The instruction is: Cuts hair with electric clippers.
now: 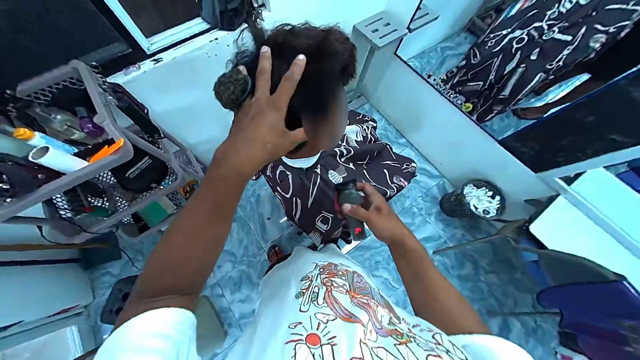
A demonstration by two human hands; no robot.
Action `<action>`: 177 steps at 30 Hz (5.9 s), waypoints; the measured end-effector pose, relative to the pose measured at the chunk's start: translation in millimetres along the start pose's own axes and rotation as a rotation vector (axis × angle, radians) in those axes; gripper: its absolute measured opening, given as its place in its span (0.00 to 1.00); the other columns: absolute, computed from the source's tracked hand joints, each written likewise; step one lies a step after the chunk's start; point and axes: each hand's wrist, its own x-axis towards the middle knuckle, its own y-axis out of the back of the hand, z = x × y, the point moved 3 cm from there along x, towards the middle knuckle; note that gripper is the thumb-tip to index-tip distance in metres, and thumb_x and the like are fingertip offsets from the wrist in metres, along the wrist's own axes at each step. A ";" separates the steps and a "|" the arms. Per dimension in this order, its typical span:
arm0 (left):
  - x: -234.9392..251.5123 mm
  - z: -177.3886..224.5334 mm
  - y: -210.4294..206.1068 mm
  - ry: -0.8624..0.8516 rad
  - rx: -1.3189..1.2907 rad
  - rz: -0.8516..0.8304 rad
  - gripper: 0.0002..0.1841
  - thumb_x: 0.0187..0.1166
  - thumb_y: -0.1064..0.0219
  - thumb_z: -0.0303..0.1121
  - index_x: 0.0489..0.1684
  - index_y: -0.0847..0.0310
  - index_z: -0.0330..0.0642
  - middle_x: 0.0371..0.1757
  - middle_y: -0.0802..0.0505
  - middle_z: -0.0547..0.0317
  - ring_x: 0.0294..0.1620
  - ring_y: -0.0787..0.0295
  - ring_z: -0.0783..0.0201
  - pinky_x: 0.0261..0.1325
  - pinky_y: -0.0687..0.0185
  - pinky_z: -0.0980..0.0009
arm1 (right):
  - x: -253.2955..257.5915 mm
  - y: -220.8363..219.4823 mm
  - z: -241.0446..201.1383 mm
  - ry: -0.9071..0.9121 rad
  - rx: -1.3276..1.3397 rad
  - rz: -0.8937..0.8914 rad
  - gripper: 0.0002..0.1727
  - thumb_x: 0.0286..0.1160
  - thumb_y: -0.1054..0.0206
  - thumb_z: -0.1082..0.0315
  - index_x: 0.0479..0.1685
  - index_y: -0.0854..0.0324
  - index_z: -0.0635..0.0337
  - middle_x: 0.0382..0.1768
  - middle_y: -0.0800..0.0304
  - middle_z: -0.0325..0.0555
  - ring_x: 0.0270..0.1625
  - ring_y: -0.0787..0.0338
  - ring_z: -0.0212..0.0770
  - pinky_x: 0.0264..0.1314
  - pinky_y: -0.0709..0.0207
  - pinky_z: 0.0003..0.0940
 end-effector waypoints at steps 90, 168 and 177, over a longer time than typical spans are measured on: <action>68.2 -13.3 9.3 -0.230 0.123 -0.324 0.64 0.54 0.17 0.60 0.98 0.57 0.64 0.96 0.55 0.36 0.88 0.37 0.36 0.78 0.29 0.35 | 92.3 -59.2 -49.5 0.120 0.479 -0.075 0.19 0.77 0.32 0.64 0.62 0.23 0.66 0.44 0.10 0.58 0.38 0.06 0.49 0.37 0.09 0.44; 69.5 -16.1 22.9 -0.230 0.071 -0.434 0.61 0.63 0.26 0.62 0.99 0.67 0.69 0.98 0.64 0.41 0.96 0.52 0.43 0.85 0.36 0.38 | 86.6 -48.8 -55.8 0.050 -0.046 0.096 0.19 0.69 0.21 0.61 0.50 0.17 0.66 0.39 0.08 0.53 0.36 0.06 0.45 0.42 0.08 0.44; 69.0 -16.9 23.9 -0.235 0.077 -0.439 0.60 0.63 0.27 0.63 0.99 0.67 0.70 0.98 0.63 0.40 0.95 0.52 0.42 0.85 0.37 0.37 | 81.4 -54.9 -65.8 0.048 -0.035 0.087 0.20 0.70 0.21 0.61 0.50 0.17 0.67 0.39 0.08 0.54 0.35 0.05 0.46 0.41 0.07 0.45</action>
